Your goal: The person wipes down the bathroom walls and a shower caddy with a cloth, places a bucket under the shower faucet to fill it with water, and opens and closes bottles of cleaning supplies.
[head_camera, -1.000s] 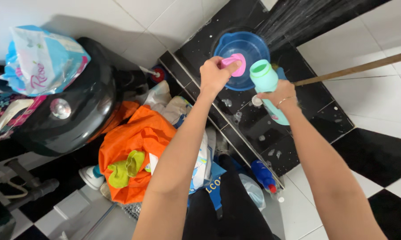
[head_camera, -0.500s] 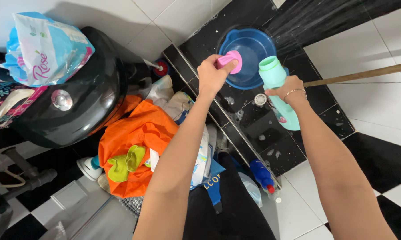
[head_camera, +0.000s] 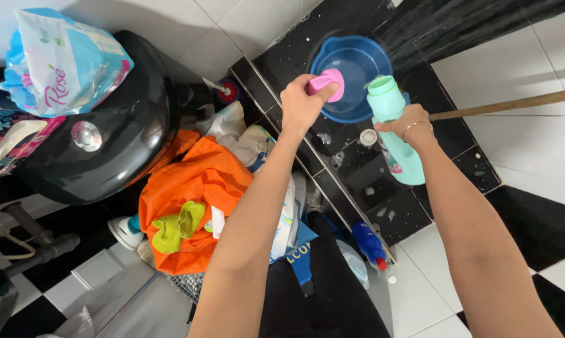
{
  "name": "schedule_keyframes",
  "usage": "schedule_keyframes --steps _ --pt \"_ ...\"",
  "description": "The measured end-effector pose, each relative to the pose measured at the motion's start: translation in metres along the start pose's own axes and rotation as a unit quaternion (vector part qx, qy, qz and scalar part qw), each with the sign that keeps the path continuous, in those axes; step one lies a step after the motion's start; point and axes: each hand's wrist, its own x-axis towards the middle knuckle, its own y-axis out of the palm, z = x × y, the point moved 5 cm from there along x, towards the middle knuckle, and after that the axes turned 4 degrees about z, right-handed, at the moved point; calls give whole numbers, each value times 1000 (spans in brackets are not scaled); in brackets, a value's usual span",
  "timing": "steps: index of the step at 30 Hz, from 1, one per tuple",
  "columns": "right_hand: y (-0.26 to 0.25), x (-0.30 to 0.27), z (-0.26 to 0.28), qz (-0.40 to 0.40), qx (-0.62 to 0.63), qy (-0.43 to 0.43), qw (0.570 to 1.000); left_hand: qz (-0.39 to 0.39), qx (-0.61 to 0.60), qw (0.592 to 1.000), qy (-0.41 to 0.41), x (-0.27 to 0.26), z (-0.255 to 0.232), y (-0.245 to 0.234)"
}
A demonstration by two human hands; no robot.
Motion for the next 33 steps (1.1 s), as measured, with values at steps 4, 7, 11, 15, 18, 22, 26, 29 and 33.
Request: schedule_keyframes --steps 4,7,11,15,18,22,26,29,33 --pt "-4 2 1 -8 24 14 1000 -9 28 999 11 -1 3 -5" --pt "-3 3 -3 -12 74 7 997 -4 14 1000 6 1 1 -7" --pt "-5 3 -1 -9 59 -5 998 -6 37 999 -5 -2 1 -10" --pt "-2 -9 -3 -38 47 -12 998 -1 32 999 -2 -4 8 -8" --pt "0 -12 -3 -63 91 -7 994 -12 11 1000 17 -2 10 -7" --pt "5 -16 -8 -71 142 10 987 -24 19 999 32 -5 7 -7" --pt "6 -17 -4 -52 122 -18 991 -13 9 1000 13 -7 5 -6" --pt "8 -17 -6 -42 105 30 993 -5 -2 1000 26 -9 5 -4" --pt "11 -14 -8 -23 106 21 994 -6 -1 999 37 -13 8 0"
